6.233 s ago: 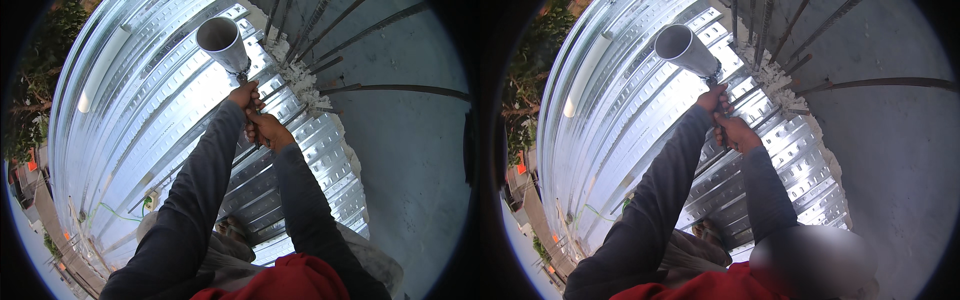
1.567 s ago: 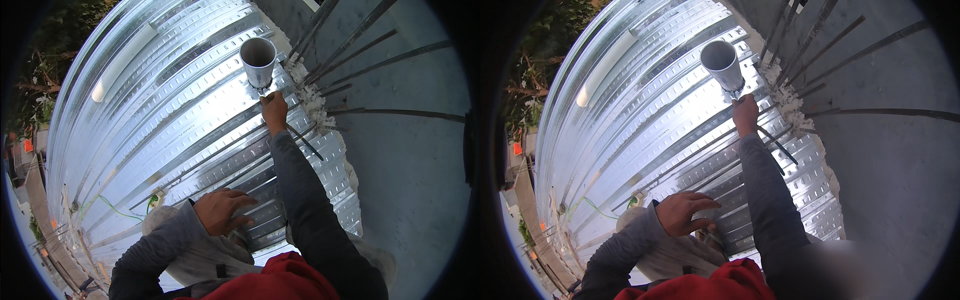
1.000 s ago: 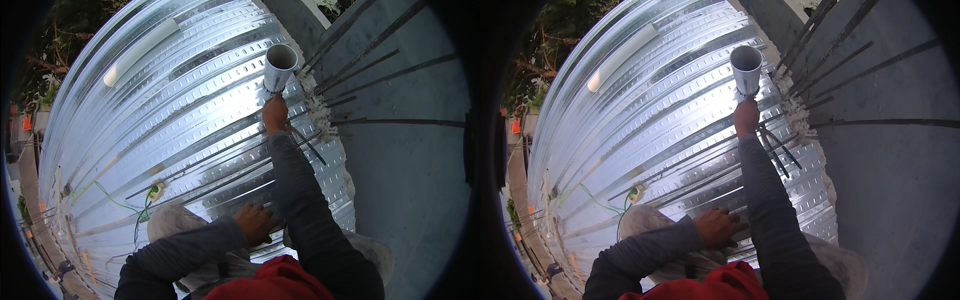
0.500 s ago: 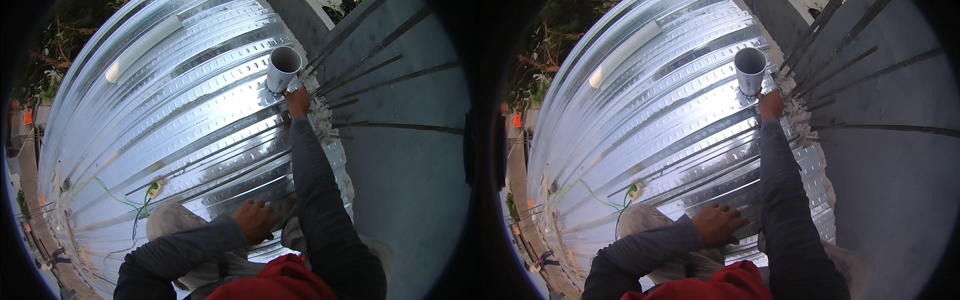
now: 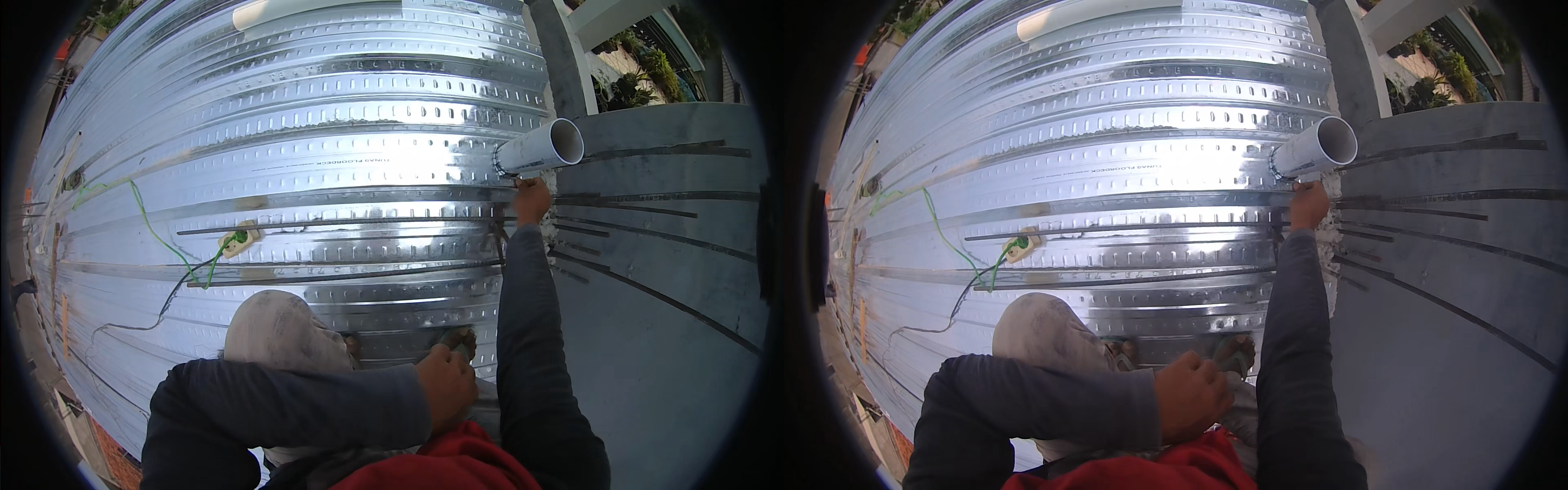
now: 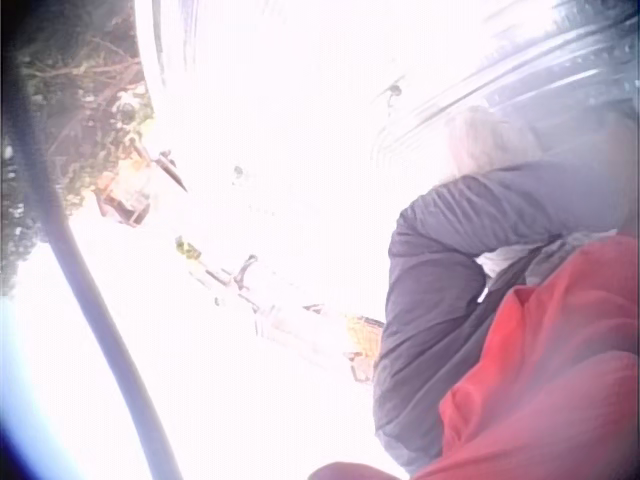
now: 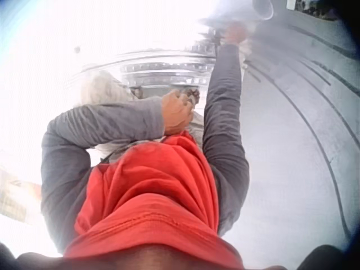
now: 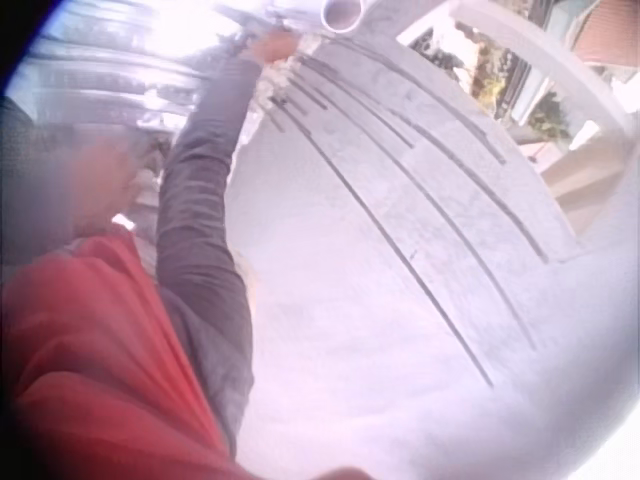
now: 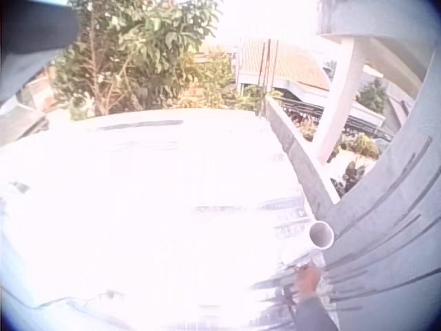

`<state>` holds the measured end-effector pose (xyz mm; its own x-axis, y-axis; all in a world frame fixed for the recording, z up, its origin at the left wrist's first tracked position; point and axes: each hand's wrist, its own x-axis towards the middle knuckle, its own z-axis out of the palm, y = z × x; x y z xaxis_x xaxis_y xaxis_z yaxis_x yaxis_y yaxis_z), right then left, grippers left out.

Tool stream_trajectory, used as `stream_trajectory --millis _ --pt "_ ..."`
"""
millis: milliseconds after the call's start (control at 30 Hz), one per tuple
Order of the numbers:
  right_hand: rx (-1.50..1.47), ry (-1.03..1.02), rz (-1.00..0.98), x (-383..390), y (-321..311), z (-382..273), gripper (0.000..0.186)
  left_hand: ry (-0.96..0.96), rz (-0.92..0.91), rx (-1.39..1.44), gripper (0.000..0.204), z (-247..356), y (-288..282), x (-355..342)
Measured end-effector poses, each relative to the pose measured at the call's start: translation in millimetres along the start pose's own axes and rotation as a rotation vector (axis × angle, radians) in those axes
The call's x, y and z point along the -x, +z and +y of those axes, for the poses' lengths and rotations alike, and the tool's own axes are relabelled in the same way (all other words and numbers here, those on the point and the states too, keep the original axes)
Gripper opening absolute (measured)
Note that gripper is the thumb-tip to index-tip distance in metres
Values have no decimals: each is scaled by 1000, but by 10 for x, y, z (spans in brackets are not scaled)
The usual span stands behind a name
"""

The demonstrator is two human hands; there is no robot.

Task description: The person uses an angle grinder to cut a piece of wire, then wraps wire around a PVC pipe to secure it to a metal roof structure using pliers.

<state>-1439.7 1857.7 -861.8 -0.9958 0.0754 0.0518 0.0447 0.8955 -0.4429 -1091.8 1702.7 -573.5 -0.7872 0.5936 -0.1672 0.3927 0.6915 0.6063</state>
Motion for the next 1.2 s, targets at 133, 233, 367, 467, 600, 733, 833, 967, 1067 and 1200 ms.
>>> stream_trajectory --millis 133,233,367,467,600,733,833,967,1067,1200 --pt "34 -127 -86 -143 -170 46 25 -56 176 -12 24 234 93 16" --pt "9 -118 -96 -149 -225 -35 28 -35 217 32 28 416 147 -64" --pt "131 -66 66 93 -309 149 45 130 63 134 33 426 -219 -102" --pt "321 -612 -159 738 -557 -469 49 80 -78 120 35 300 -338 -113" --pt "672 -1326 -221 736 -1077 -1168 44 187 -132 114 33 270 -443 -164" --pt "770 -1170 -433 428 -1189 -1498 38 130 -246 177 29 128 -570 -161" --pt "680 -977 -914 986 -1725 -1184 37 29 -184 90 31 -190 -649 -28" --pt "595 -529 -825 1559 -2142 228 80 -19 25 155 47 -635 -945 -67" --pt "429 -282 -626 1767 -1832 970 104 -68 73 206 54 -896 -911 -366" --pt "210 -123 -612 1882 -1703 662 112 -277 -162 235 56 -1366 -523 -273"
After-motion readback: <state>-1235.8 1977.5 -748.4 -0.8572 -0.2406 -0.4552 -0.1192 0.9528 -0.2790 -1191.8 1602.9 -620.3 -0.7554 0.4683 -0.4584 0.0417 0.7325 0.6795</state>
